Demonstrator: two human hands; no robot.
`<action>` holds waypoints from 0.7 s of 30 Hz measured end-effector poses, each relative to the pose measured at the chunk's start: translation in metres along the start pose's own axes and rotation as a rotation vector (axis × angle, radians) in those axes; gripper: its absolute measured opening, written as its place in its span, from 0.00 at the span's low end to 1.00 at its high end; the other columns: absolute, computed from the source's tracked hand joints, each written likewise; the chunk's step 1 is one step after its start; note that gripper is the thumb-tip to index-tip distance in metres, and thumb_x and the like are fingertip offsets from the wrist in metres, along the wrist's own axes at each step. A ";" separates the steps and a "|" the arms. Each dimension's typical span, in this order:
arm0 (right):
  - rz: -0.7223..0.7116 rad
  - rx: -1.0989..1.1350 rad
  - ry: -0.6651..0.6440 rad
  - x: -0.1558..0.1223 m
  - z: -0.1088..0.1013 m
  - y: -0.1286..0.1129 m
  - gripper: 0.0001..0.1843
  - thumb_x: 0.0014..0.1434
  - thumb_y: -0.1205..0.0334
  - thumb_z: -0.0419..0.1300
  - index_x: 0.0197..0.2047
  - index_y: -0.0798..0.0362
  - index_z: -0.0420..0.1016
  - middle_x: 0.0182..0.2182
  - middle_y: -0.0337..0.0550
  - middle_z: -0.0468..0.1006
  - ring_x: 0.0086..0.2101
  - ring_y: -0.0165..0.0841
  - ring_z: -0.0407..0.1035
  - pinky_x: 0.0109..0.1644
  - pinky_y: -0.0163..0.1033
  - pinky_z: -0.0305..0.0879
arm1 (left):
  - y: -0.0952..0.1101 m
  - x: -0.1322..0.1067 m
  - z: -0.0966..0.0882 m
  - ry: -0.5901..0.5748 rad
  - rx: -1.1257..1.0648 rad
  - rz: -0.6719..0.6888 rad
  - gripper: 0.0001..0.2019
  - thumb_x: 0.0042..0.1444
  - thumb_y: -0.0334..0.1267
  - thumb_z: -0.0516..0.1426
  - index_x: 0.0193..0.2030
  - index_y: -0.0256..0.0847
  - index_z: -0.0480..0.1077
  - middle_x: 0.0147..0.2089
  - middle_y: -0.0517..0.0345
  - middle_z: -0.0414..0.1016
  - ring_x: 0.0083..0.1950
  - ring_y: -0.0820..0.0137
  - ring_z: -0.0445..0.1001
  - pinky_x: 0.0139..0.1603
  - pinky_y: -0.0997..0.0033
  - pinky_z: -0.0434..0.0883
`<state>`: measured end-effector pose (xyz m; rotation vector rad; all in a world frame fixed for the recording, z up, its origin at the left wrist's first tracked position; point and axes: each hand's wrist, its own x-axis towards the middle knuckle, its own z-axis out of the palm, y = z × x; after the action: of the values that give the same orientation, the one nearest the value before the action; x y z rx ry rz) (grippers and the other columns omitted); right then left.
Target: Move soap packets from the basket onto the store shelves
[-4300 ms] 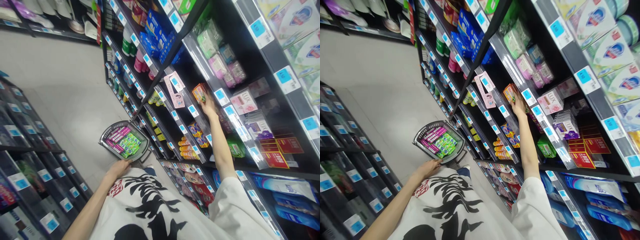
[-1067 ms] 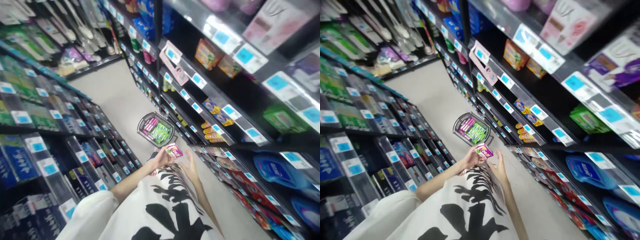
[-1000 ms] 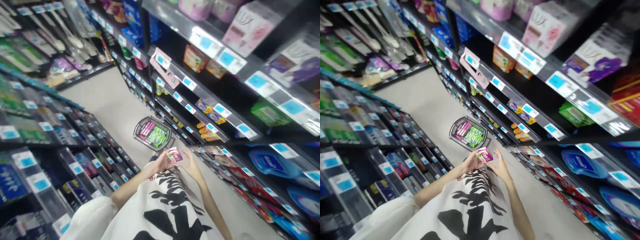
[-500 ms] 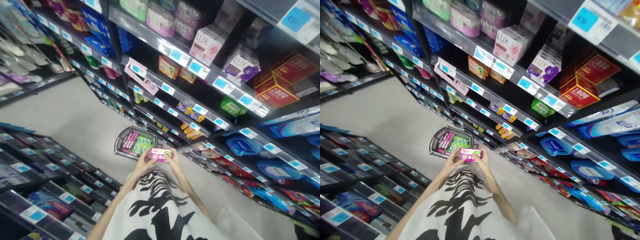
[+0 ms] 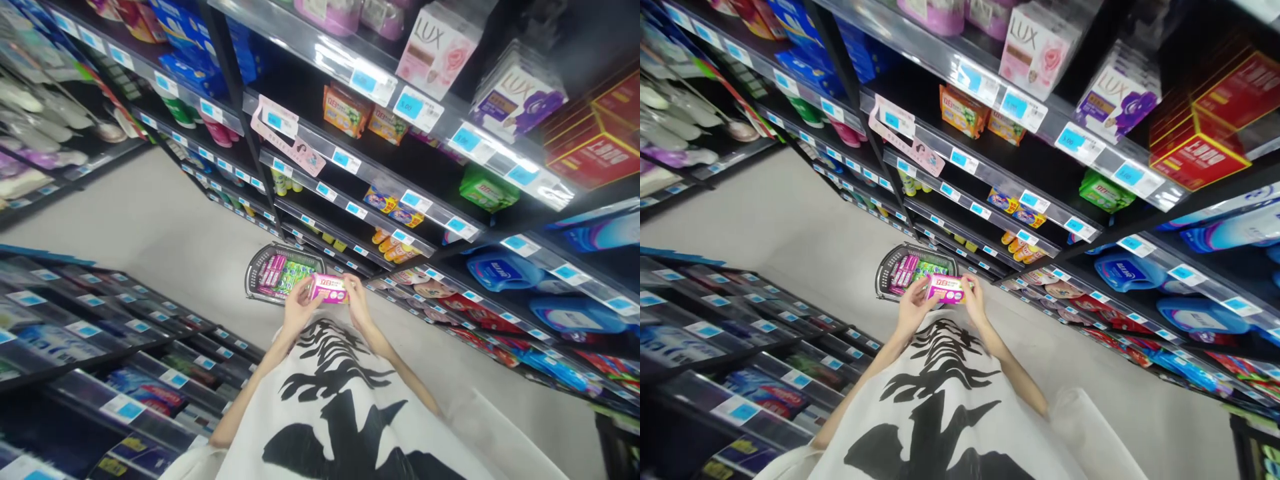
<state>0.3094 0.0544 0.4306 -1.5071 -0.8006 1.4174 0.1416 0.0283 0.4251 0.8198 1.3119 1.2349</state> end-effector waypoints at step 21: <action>-0.014 -0.258 -0.352 -0.006 -0.032 -0.017 0.24 0.53 0.40 0.70 0.40 0.53 0.80 0.37 0.43 0.81 0.36 0.35 0.73 0.38 0.36 0.69 | 0.018 -0.009 0.006 -0.098 0.115 -0.075 0.30 0.55 0.53 0.67 0.60 0.38 0.76 0.62 0.43 0.77 0.61 0.53 0.78 0.61 0.55 0.79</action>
<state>0.3418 0.0499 0.4468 -1.4531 -1.2465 1.6431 0.1454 0.0247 0.4456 0.8935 1.3314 1.0547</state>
